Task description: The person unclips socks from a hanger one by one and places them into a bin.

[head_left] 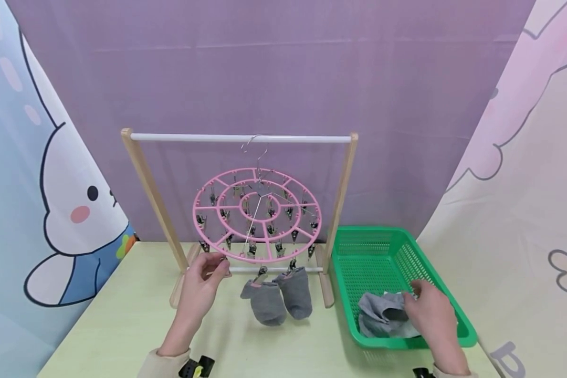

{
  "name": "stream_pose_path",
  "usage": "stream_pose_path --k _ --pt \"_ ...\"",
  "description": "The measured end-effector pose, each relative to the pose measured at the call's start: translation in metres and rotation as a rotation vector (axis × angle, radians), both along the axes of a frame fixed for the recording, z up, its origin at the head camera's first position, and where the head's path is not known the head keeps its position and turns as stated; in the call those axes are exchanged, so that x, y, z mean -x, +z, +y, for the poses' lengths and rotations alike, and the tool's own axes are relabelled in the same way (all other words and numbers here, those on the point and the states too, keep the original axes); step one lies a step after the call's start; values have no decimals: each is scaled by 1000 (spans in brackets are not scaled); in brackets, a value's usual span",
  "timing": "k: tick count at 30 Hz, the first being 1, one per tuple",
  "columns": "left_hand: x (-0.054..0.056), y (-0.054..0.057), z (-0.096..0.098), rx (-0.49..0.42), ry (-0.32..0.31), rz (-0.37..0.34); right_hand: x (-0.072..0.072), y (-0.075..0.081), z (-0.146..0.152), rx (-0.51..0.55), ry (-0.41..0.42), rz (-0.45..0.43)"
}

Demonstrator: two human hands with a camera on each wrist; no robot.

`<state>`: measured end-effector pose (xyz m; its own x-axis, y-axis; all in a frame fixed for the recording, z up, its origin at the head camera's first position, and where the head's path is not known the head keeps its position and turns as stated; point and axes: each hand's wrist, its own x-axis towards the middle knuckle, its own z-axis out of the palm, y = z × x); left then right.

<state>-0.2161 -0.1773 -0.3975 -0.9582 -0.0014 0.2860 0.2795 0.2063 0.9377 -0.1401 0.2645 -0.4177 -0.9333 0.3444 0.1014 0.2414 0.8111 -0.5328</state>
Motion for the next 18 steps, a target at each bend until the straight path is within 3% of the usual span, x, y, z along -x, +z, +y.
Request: stream_pose_path --k 6,13,18 --pt "2 1 3 -5 -12 -3 -2 16 -36 33 80 228" --pt "2 1 4 -15 -17 4 -1 17 -79 189 232 544" --pt "2 -1 2 -25 -34 16 9 8 -106 283 369 625"
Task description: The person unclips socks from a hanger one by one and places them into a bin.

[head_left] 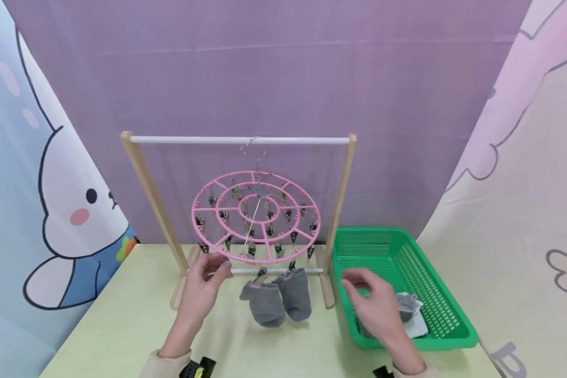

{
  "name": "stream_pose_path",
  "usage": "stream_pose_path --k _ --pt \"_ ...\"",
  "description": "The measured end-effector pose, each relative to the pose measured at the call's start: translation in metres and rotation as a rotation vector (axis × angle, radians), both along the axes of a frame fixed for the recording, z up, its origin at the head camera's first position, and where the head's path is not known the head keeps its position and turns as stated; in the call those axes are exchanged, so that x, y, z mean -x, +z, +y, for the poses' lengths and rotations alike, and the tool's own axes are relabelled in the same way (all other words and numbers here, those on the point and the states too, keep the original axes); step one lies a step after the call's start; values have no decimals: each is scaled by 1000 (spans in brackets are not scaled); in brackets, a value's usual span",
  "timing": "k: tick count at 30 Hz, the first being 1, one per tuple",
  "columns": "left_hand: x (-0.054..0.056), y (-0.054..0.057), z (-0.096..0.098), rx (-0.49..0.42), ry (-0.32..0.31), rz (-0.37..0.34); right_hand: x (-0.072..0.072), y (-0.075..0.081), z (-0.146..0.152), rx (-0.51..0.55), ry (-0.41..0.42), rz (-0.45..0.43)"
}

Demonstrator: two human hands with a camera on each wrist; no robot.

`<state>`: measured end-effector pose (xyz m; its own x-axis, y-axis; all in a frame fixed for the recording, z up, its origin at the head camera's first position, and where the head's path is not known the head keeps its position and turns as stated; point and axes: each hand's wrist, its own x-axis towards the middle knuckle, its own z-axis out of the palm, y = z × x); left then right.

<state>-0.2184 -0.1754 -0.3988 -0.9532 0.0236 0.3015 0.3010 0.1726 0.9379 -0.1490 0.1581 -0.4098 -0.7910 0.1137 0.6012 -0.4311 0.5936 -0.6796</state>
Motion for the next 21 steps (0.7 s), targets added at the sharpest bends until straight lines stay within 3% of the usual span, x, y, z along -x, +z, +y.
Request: stream_pose_path --k 6,10,21 --pt "-2 0 -1 13 3 -21 12 -12 -31 36 167 21" --pt "-3 -1 -2 12 -4 -22 17 -14 -49 77 244 -34" --pt "-2 -2 -4 36 1 -6 27 -9 -78 107 331 -206"
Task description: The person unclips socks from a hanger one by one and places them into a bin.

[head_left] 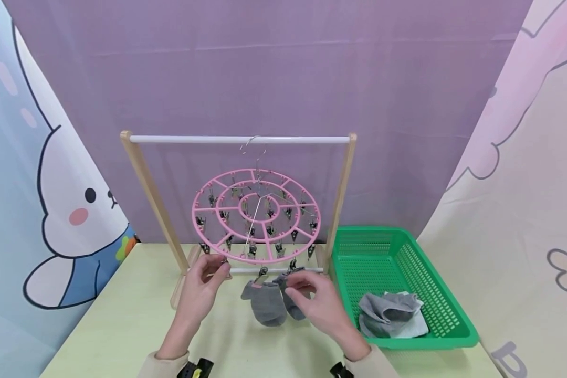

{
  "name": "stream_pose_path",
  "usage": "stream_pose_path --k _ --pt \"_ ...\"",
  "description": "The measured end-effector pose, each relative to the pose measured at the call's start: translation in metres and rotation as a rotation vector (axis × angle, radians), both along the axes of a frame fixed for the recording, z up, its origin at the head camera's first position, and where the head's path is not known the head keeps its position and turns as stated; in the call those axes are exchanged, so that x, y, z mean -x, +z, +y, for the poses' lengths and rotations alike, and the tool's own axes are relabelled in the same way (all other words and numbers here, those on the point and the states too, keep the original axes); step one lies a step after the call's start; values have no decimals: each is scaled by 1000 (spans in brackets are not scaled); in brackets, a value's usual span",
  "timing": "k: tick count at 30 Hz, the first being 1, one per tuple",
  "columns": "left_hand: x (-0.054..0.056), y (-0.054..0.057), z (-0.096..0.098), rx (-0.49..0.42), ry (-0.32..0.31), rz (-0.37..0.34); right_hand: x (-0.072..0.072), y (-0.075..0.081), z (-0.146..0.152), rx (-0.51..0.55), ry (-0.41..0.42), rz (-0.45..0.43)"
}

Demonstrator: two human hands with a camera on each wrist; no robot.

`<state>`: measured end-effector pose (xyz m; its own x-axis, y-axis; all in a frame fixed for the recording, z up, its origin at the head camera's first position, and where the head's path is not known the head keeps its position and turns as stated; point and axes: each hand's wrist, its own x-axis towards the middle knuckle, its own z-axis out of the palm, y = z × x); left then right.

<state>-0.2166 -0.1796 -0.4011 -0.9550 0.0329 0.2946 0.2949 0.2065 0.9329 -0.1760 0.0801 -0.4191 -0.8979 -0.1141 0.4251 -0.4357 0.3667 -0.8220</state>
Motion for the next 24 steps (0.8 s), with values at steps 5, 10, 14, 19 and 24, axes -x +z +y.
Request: stream_pose_path --k 5,10,14,19,24 --pt "-1 -1 -1 11 2 -4 7 -3 -9 -38 19 -27" --pt "-2 -2 -1 -1 -3 -1 13 -8 -17 -49 22 -26" --pt "-2 -3 -1 16 -10 7 18 -13 -22 -52 38 -39" --pt "-3 -4 -1 53 21 26 21 -17 -27 -47 55 -82" --pt "-8 -4 2 62 143 159 23 -18 -31 -28 63 -95"
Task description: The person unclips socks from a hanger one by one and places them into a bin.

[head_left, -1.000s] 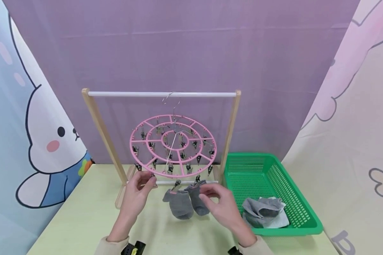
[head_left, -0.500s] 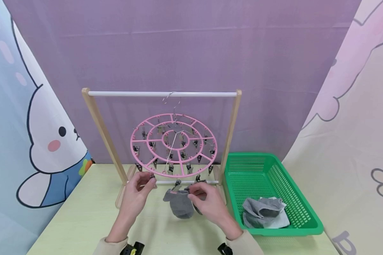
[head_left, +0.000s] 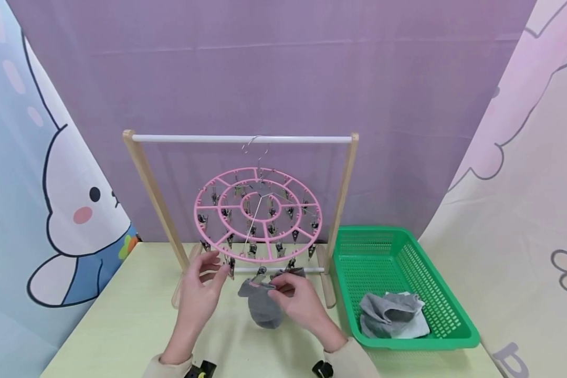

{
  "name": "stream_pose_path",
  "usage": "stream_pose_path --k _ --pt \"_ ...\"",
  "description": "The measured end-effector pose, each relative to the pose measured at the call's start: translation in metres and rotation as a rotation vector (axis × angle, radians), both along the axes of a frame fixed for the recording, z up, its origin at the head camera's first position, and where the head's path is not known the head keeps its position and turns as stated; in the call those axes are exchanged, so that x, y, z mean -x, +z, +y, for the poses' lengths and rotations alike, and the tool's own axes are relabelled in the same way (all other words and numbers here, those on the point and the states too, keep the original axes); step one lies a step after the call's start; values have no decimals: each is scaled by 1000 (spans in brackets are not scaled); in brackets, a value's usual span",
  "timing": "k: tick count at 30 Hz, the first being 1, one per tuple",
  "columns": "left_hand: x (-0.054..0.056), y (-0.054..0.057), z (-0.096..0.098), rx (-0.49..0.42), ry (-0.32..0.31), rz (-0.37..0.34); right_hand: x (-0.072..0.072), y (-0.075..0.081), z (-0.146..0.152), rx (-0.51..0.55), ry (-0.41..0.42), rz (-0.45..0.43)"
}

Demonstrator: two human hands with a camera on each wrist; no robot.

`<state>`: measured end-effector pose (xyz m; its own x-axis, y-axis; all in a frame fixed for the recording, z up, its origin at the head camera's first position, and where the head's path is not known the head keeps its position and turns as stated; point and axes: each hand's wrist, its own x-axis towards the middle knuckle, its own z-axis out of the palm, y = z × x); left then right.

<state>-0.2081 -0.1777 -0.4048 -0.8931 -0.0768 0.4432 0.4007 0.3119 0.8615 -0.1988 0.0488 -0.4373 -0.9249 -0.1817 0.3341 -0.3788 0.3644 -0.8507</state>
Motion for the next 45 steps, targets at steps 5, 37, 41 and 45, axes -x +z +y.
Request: stream_pose_path --k 5,37,41,45 --pt "-12 3 8 8 82 273 -1 1 -1 -2 0 -5" --pt "1 3 37 23 -378 -124 -15 23 8 114 100 -82" --pt "-2 2 37 -46 -389 -111 -17 23 7 110 97 -63" --pt "-3 2 38 -35 -364 -73 -18 21 5 92 93 -60"
